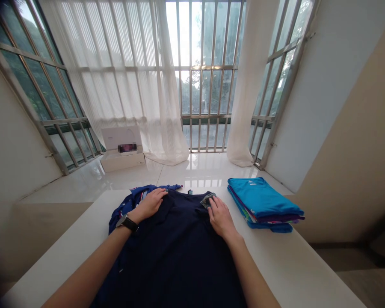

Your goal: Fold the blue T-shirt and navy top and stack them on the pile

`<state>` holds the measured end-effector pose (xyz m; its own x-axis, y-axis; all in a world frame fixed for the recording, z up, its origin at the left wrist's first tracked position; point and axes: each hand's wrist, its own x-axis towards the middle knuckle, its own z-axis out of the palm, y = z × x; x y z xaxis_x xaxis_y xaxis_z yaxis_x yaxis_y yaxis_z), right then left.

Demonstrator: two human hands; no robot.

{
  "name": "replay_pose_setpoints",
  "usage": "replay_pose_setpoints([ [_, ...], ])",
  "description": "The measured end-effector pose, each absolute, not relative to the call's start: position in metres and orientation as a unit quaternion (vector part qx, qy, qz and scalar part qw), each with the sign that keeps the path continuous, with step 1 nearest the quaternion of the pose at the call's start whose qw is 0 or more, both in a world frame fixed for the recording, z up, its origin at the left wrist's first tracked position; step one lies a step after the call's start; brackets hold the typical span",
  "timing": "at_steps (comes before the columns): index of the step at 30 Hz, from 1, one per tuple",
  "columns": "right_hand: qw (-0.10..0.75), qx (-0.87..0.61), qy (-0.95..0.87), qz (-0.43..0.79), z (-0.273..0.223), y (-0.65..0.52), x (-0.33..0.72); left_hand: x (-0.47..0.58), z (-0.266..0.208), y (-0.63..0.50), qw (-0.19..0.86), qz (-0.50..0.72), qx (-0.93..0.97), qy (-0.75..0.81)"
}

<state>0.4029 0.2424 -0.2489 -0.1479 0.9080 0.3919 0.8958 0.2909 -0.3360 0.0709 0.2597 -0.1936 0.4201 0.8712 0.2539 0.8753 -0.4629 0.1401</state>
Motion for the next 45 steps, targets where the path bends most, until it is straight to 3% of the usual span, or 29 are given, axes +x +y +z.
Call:
replay_pose_setpoints([
  [8,0.339,-0.641,-0.688,0.000,-0.229,0.241,0.427,0.081,-0.170,0.298,0.006,-0.013,-0.841,-0.542],
  [16,0.365,-0.656,-0.660,0.020,-0.220,0.238,0.428,0.169,-0.165,0.290,-0.016,-0.072,-0.829,-0.554],
  [23,0.349,-0.655,-0.670,0.017,-0.218,0.232,0.426,0.258,-0.194,0.301,-0.128,-0.078,-0.824,-0.547],
  [30,0.334,-0.643,-0.689,0.005,-0.223,0.234,0.420,0.282,-0.217,0.313,-0.154,-0.153,-0.813,-0.541],
  [37,0.283,-0.599,-0.749,-0.009,-0.245,0.234,0.398,0.251,-0.198,0.302,-0.105,-0.198,-0.823,-0.521],
  [41,0.237,-0.586,-0.774,-0.027,-0.251,0.232,0.392,0.185,-0.176,0.290,-0.065,-0.195,-0.827,-0.524],
  [45,0.205,-0.582,-0.786,-0.024,-0.252,0.233,0.391,0.113,-0.184,0.271,-0.040,-0.160,-0.838,-0.519],
])
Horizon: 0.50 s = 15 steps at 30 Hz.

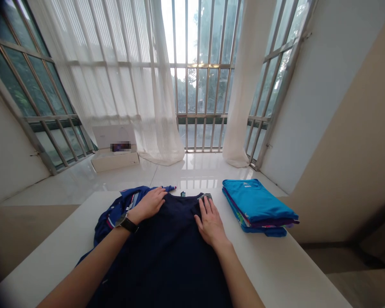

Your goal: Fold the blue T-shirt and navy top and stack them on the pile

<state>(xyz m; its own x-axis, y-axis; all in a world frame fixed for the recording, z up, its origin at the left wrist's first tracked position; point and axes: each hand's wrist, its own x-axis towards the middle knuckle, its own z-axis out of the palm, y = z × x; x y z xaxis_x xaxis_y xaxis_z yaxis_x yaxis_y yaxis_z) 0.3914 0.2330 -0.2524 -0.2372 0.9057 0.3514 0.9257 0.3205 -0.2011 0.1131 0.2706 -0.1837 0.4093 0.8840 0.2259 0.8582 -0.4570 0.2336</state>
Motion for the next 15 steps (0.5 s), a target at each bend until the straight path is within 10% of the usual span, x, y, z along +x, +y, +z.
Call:
replay_pose_setpoints([
  [15,0.059,-0.619,-0.783,0.031,-0.257,0.241,0.389,0.082,-0.242,0.252,0.060,0.134,0.778,0.611],
])
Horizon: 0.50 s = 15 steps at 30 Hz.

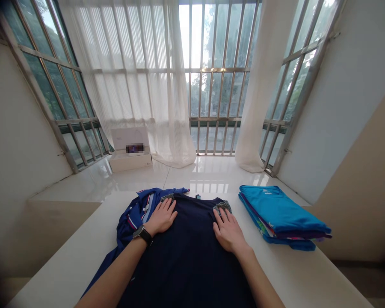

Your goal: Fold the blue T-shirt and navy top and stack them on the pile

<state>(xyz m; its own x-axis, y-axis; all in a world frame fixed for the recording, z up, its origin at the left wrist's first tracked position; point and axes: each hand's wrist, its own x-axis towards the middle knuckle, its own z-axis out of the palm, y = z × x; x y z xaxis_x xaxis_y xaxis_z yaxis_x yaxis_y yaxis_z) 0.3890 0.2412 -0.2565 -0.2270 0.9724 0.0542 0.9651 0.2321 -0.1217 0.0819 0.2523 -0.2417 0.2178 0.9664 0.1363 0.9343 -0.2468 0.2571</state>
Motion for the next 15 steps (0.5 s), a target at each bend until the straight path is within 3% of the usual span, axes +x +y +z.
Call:
replay_pose_setpoints([
  [4,0.092,-0.612,-0.785,0.031,-0.256,0.243,0.389,0.087,-0.234,0.252,0.056,0.141,0.768,0.622],
  [10,0.268,-0.576,-0.771,0.031,-0.226,0.188,0.397,0.081,-0.186,0.174,0.021,0.275,0.769,0.577],
  [15,0.390,-0.576,-0.690,0.197,-0.245,0.048,0.440,0.031,-0.193,0.018,0.157,0.417,0.657,0.609],
])
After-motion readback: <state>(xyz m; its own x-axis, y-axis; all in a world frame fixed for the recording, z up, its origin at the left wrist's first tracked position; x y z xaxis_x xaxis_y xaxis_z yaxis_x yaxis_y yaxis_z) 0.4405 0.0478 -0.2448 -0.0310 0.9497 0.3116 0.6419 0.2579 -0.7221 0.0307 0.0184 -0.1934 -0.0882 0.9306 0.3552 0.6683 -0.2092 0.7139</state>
